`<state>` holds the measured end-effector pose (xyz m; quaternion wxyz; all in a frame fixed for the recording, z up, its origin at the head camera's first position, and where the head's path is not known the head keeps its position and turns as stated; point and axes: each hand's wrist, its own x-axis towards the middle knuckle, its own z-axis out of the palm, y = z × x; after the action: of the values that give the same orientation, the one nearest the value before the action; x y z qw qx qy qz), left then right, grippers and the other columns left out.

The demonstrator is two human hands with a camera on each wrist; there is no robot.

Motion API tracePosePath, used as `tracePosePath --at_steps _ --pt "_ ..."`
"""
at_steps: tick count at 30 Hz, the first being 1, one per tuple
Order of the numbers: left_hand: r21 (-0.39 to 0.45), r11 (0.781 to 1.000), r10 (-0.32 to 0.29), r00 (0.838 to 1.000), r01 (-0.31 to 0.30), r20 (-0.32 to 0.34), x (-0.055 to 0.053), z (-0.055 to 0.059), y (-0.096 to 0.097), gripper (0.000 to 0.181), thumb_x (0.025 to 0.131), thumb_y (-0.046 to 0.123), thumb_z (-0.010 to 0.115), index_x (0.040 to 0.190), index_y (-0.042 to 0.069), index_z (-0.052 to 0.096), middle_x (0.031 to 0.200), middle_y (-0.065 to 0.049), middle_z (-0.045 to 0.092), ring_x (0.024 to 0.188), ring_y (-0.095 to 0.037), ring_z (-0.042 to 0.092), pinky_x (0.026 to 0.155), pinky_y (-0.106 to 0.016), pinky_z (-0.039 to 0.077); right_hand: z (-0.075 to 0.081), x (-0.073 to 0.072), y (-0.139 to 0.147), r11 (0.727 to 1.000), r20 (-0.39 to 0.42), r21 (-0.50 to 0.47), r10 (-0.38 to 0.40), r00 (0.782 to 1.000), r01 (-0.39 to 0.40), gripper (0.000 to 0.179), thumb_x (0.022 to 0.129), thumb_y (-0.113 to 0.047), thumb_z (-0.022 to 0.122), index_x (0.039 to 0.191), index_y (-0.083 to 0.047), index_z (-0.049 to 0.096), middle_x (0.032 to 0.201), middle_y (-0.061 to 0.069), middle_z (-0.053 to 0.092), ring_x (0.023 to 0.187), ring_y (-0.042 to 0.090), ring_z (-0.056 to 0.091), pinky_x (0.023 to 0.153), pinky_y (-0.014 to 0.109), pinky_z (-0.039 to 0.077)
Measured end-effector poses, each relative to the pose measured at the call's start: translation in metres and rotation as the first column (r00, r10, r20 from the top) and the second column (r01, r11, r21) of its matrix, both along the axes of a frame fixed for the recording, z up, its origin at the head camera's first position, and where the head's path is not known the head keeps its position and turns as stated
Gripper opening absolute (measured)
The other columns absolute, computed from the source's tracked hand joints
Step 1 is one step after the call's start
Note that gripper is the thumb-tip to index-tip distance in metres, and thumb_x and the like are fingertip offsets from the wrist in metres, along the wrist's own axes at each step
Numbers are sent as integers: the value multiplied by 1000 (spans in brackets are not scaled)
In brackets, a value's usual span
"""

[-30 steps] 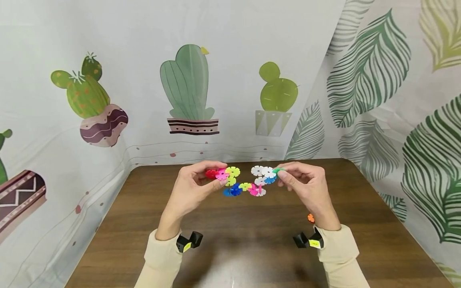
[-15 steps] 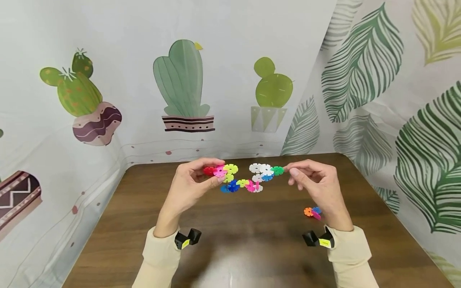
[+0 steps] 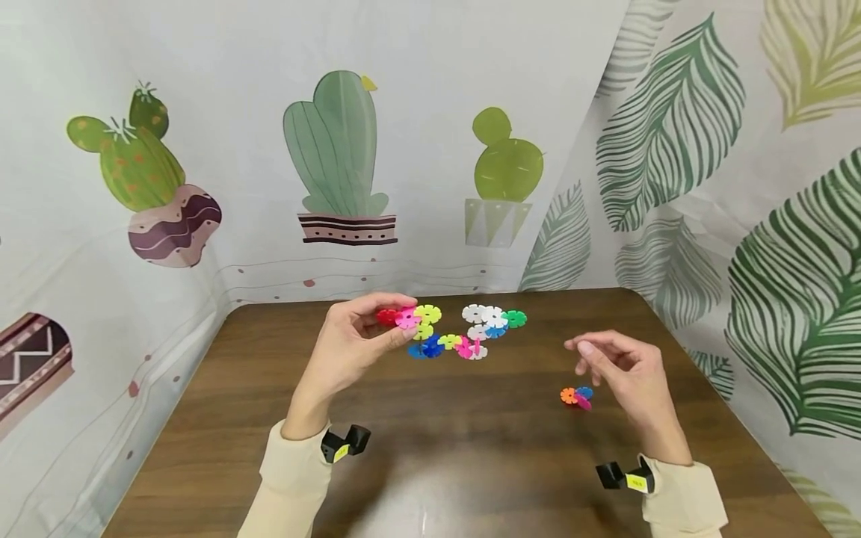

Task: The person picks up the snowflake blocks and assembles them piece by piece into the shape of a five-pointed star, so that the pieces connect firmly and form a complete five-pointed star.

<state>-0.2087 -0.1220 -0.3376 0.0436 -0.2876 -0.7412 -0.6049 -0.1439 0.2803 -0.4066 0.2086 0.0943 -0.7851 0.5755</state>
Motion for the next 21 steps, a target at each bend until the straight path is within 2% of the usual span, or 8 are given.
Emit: tracePosePath --at_steps 3,5,10,13,17,21 --pt "-7 1000 1 1000 -1 11 0 -1 1 37 90 12 88 125 15 78 120 -8 79 92 -16 79 80 -26 65 -25 0 12 999 79 10 -35 996 34 15 103 -5 70 112 4 76 84 -9 79 63 15 67 54 28 54" --pt "-10 1000 0 1000 0 12 -1 -3 1 36 90 12 88 124 17 78 120 -8 79 91 -16 78 78 -26 65 -41 -1 19 999 141 2 -46 989 46 18 103 -8 72 115 5 75 90 -10 81 65 16 68 53 28 54" --pt "-12 1000 -10 1000 10 12 -1 -5 3 37 89 11 88 125 15 78 119 -9 79 92 -16 78 80 -27 66 -71 -3 33 999 263 24 -48 964 43 27 102 -15 75 121 3 73 99 -17 82 66 16 70 52 30 54" --pt "-13 1000 -10 1000 10 11 -1 -5 4 38 89 11 88 126 15 78 120 -8 79 94 -16 79 82 -27 66 -81 -5 39 1000 292 20 -21 956 15 29 101 -17 76 123 2 73 101 -14 82 66 15 69 52 31 53" --pt "-18 1000 -10 1000 10 10 -2 -4 6 37 90 11 87 126 14 78 121 -8 79 94 -15 78 83 -26 65 -87 -8 44 999 329 22 14 944 -23 30 101 -15 77 123 4 71 86 -3 78 64 16 66 51 32 51" --pt "-14 1000 -20 1000 20 15 0 -4 6 37 90 10 87 126 14 78 120 -9 79 93 -15 78 81 -26 66 -93 -9 47 994 397 108 -9 918 -37 31 98 -17 80 122 1 73 80 4 75 65 16 65 53 31 52"
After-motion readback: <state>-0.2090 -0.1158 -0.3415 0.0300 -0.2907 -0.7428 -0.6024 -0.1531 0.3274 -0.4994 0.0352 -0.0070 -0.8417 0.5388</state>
